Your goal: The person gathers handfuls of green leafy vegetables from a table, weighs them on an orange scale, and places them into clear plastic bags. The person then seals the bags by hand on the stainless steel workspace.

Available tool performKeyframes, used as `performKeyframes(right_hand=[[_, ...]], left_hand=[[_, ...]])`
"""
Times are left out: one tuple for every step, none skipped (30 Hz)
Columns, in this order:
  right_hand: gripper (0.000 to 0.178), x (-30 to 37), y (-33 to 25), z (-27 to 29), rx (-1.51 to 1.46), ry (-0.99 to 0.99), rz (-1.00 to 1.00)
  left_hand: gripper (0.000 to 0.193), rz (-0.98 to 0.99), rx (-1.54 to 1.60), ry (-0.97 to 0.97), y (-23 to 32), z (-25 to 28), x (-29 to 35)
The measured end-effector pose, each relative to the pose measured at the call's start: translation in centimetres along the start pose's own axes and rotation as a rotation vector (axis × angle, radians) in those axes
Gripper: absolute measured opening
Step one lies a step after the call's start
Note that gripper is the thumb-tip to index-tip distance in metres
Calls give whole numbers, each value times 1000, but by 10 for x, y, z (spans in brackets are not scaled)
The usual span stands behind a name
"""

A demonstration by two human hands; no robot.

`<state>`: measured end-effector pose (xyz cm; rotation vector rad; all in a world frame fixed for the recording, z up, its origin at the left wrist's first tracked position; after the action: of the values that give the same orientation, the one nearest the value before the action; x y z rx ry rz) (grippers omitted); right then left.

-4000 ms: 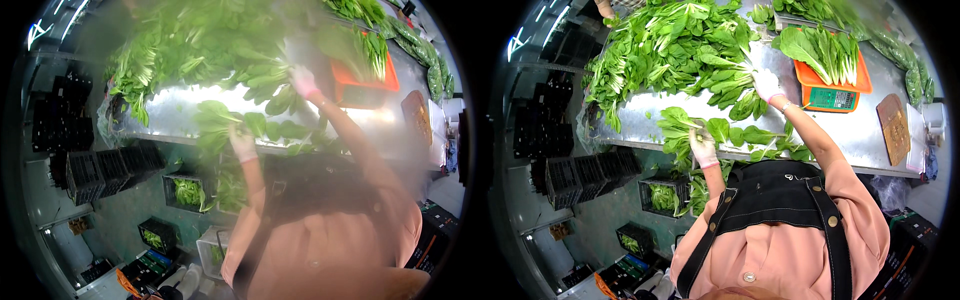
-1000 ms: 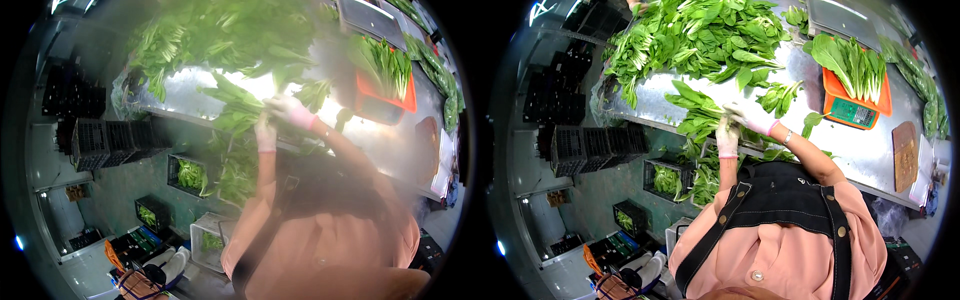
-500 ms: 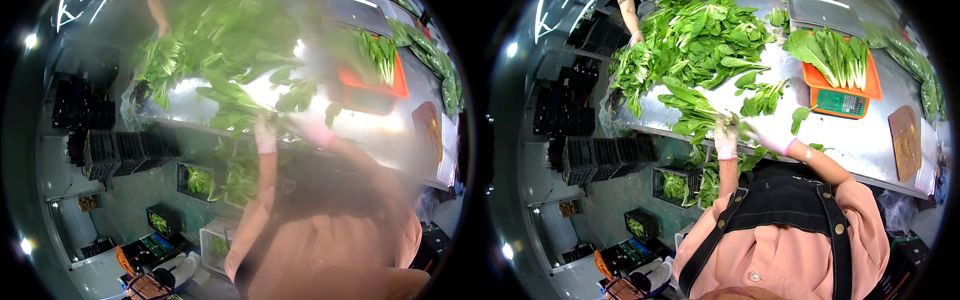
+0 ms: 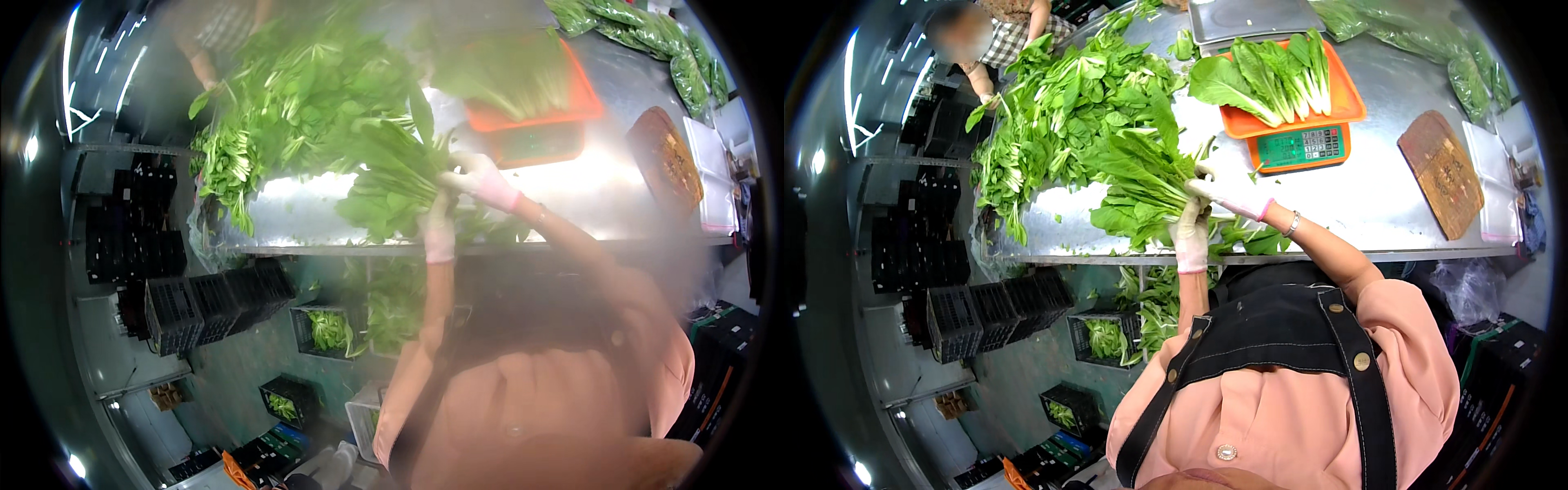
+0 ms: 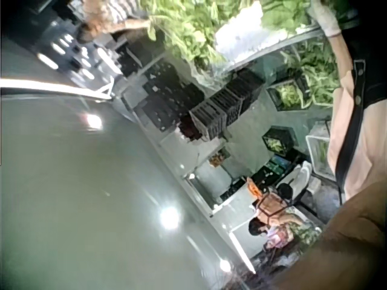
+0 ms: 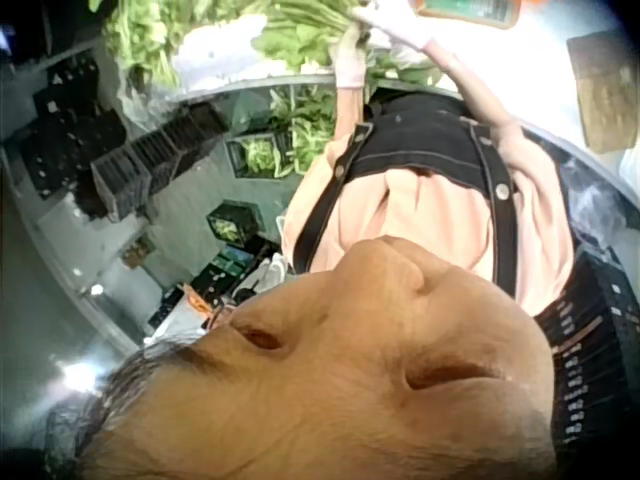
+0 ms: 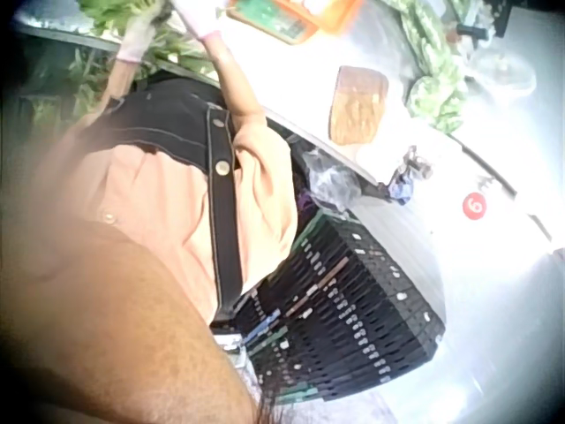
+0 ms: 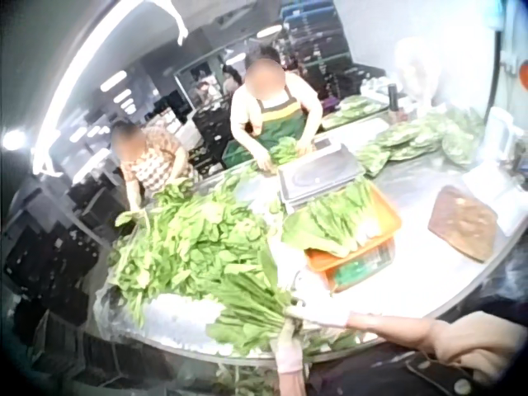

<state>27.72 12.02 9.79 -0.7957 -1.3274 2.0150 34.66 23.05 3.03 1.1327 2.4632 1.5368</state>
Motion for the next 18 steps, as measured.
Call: performKeyframes(right_hand=[[37,1,0,4,0,5,2],[36,2,3,9,14,36,-16],[36,3,6,15,28,69,-34],[28,4,13,19,51,93,-82],[26,6,11,23,64,193,52],[25,8,10,28,150,203,193],[24,10,9,32,239,212,333],[24,9,9,39,189,236,199],[24,8,6,50,195,253,197],[24,7,2,62,259,257,184],[25,4,-5,72,321,254,176],[30,2,-14,86,317,257,123],[39,-1,-20,99,296,373,192],[42,-2,-26,116,259,421,151],[46,-2,-30,135,217,475,107],[48,-4,-27,153,234,515,81],[45,-3,-28,171,354,694,300],[40,-13,-28,182,317,604,193]], left_hand=[[41,-1,-2,-5,-3,-2,0],[39,-8,23,-36,-5,-10,2],[37,-15,46,-68,-6,-17,4],[36,1,24,-70,-8,-22,5],[36,20,1,-75,-8,-28,7],[36,38,-77,-49,-9,-33,8],[34,21,-115,-30,-9,-40,10],[32,18,-103,-63,-8,-48,10],[31,15,-92,-97,-8,-58,10],[31,20,-96,-116,-9,-69,9],[31,-46,-157,-174,-6,-81,8],[30,-114,-216,-232,-4,-94,5],[30,-163,-227,-276,-7,-106,-4],[30,-158,-223,-326,-7,-125,-4],[30,-150,-226,-379,0,-154,3],[30,-67,-130,-438,3,-185,12],[30,-82,-165,-523,-11,-198,-3],[29,15,-150,-504,-24,-202,-19]])
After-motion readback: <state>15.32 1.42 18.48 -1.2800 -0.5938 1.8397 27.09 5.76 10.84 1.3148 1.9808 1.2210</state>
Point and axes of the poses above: each hand's wrist, its own x-axis away from the middle knuckle, its own z-axis out of the back of the hand, y = z × x, the point moved 5 cm from there along -x, towards the middle knuckle, and after that the axes turned 13 degrees about y, right-handed, at the moved point
